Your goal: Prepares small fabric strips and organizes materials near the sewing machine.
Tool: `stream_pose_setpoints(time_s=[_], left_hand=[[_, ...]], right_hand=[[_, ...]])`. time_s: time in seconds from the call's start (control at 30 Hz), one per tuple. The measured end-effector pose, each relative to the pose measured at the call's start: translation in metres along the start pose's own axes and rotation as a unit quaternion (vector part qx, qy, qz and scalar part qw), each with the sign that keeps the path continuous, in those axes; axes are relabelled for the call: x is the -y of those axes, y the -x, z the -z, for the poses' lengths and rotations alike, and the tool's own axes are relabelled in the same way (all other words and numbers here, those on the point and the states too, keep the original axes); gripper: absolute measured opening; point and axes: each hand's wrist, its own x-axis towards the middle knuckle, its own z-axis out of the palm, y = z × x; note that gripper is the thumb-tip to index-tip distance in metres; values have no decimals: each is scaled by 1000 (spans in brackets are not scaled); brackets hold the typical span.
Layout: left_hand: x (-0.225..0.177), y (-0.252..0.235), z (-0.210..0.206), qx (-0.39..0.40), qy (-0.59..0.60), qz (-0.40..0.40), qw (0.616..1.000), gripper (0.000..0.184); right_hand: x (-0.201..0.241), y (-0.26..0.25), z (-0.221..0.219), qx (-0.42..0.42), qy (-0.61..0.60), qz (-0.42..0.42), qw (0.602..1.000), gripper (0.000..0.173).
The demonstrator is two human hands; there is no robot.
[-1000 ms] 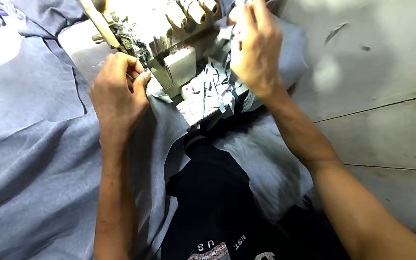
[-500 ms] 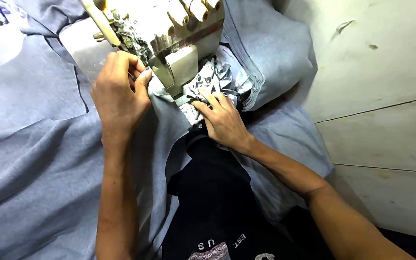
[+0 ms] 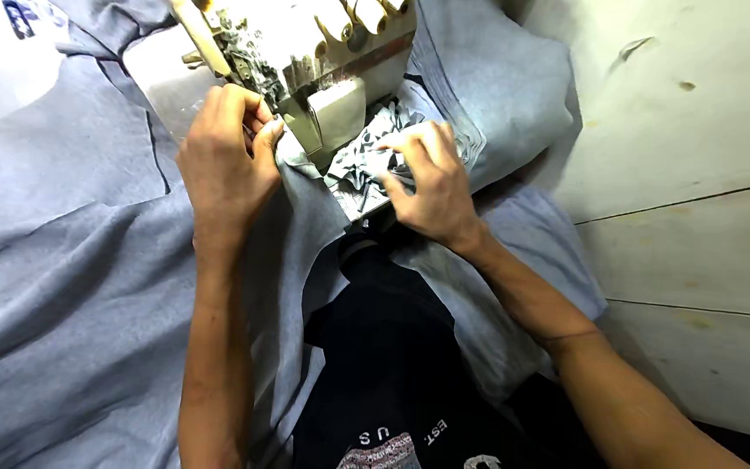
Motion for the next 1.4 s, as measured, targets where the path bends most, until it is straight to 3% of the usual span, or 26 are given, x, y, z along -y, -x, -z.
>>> stream_pose_setpoints(time_s=[0.1, 0.2, 0.5, 0.67, 0.77, 0.9, 1.03, 1.1, 1.3, 1.4], left_hand=[[0, 0, 0, -1, -4, -1, 1000, 25], [-1, 0, 0, 1, -5, 3, 1000, 24], [-2, 1, 1, 0, -6, 3, 1000, 26], [-1, 1, 1, 0, -5, 6, 1000, 25], [-2, 1, 1, -1, 1, 1, 1000, 25], [-1, 1, 1, 1, -2, 4, 1000, 27], [-2, 0, 0, 5, -8, 5, 1000, 26], [-2, 0, 0, 3, -7, 5, 1000, 26], [-2, 1, 1, 0, 8, 10, 1000, 26], [-10, 0, 4, -24, 52, 23, 998, 24]], right_hand=[[15, -11, -21, 69, 42, 65, 995, 37], [11, -24, -42, 116, 37, 94, 988, 20], [-57, -76, -3, -35, 8, -11, 999, 17], [-93, -83, -11, 39, 42, -46, 997, 23], [-91, -78, -12, 64, 43, -57, 995, 28], [-44, -64, 4, -26, 47, 25, 998, 26], [-15, -49, -4, 169, 128, 89, 973, 23], [-20, -48, -12, 205, 155, 97, 962, 18], [-43, -72, 11, 138, -41, 47, 988, 18], [-56, -89, 28, 117, -210, 0, 971, 15]])
